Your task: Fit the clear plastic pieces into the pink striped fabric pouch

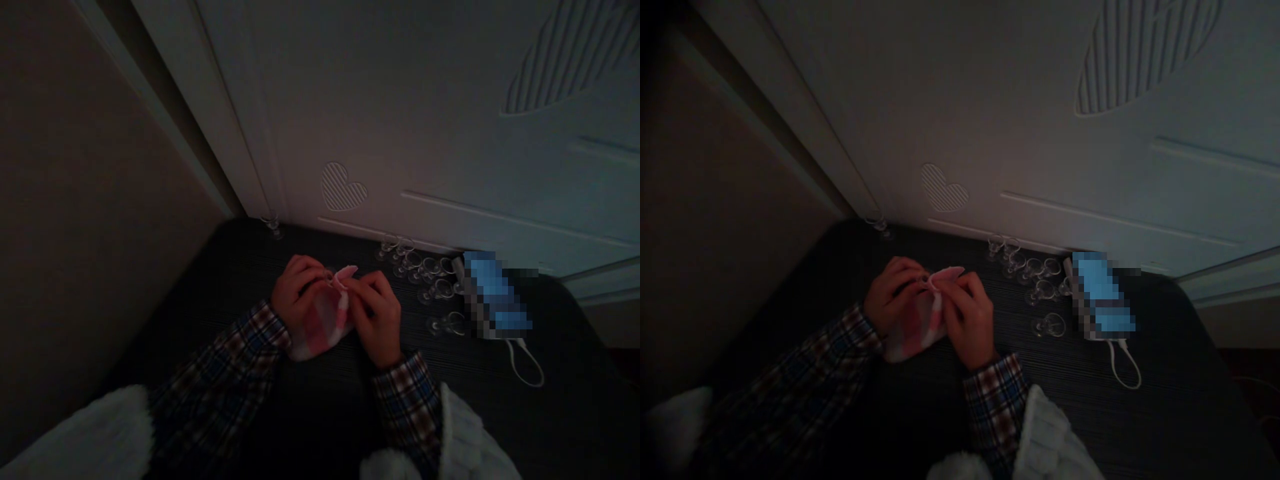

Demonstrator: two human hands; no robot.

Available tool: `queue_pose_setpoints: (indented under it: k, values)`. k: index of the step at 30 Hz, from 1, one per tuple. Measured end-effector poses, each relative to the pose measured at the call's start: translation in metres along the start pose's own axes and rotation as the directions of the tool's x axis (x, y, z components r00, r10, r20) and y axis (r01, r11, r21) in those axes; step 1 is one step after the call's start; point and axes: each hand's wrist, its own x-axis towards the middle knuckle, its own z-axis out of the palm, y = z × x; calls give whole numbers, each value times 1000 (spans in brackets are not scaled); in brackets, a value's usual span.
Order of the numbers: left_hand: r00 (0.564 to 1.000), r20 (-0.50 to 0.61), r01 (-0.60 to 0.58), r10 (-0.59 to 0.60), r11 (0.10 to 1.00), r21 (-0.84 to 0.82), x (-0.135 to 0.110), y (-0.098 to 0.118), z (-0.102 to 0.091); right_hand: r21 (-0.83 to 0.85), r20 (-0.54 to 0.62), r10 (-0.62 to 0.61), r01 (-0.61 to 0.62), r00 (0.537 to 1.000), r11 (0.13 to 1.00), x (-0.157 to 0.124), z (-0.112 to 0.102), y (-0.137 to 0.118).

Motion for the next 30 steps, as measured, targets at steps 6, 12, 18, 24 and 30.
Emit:
queue_pose_setpoints:
  k: [6, 12, 18, 24, 30]
  values:
    - [999, 7, -50, 50, 999, 6, 1, 0, 0, 24, 16, -11, 11, 1000, 1000, 0, -1, -1]
    - [993, -21, 109, -113, 986, -122, 2, -5, -1, 162, -16, 153, -148, 988, 976, 5, 0, -1]
    - [946, -41, 236, -321, 773, -589, 4, -7, 2, 376, 50, 368, -359, 928, 854, 7, 2, 5]
    - [901, -50, 289, -432, 681, -673, 6, -2, 4, 403, 92, 354, -360, 931, 841, 7, 1, 3]
    - [897, 63, 352, -437, 623, -698, 5, 0, 2, 468, 104, 360, -365, 927, 805, 9, 1, -1]
